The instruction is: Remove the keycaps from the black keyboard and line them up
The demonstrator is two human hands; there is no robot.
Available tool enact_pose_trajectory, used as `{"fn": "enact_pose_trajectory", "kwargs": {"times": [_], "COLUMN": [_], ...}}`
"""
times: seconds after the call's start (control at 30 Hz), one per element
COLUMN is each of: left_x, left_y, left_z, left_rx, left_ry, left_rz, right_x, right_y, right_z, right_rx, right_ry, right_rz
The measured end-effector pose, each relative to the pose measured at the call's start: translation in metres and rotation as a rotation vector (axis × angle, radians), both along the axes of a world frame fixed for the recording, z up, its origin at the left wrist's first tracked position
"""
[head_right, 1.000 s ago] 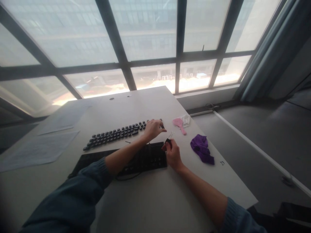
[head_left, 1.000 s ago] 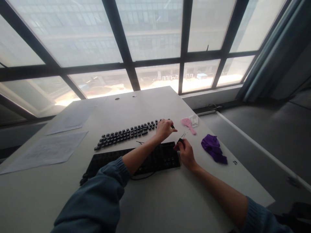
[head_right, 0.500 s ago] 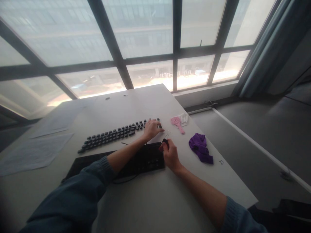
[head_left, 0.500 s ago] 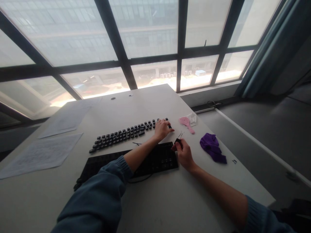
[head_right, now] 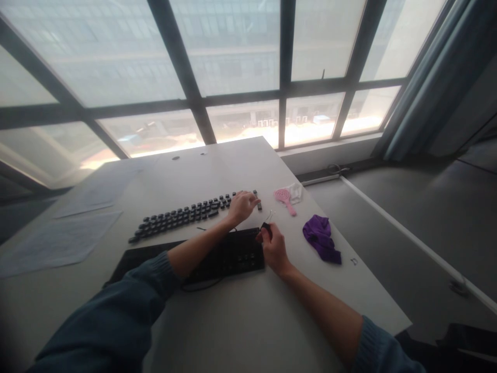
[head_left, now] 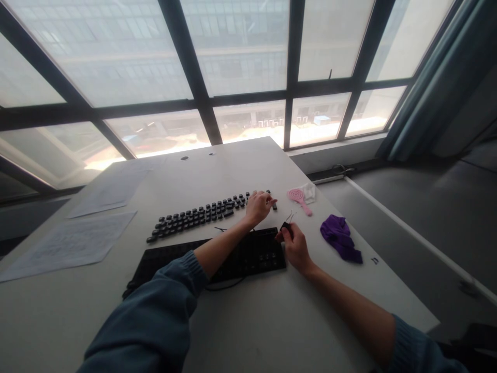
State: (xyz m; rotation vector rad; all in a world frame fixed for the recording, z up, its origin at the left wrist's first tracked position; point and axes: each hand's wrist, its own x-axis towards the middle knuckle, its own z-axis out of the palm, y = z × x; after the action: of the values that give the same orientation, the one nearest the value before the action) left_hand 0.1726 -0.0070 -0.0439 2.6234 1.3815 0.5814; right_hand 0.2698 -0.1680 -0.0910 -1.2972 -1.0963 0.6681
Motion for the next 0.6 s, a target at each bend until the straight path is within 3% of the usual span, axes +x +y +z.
{"fn": "enact_pose_trajectory", "kwargs": {"times": [0.43, 0.6], "left_x": [-0.016, -0.020], "left_y": [-0.011, -0.016], "left_z": [-0.005, -0.006], "left_rx": [-0.118, -0.235], "left_ry": [0.114, 0.093], "left_rz": [-0.059, -0.285], "right_x": [0.000, 0.000], "right_y": [0.000, 0.000], "right_z": [-0.001, 0.000], "right_rx": [0.010, 0.017], "right_ry": [-0.042, -0.055], "right_rz": [-0.010, -0.017]}}
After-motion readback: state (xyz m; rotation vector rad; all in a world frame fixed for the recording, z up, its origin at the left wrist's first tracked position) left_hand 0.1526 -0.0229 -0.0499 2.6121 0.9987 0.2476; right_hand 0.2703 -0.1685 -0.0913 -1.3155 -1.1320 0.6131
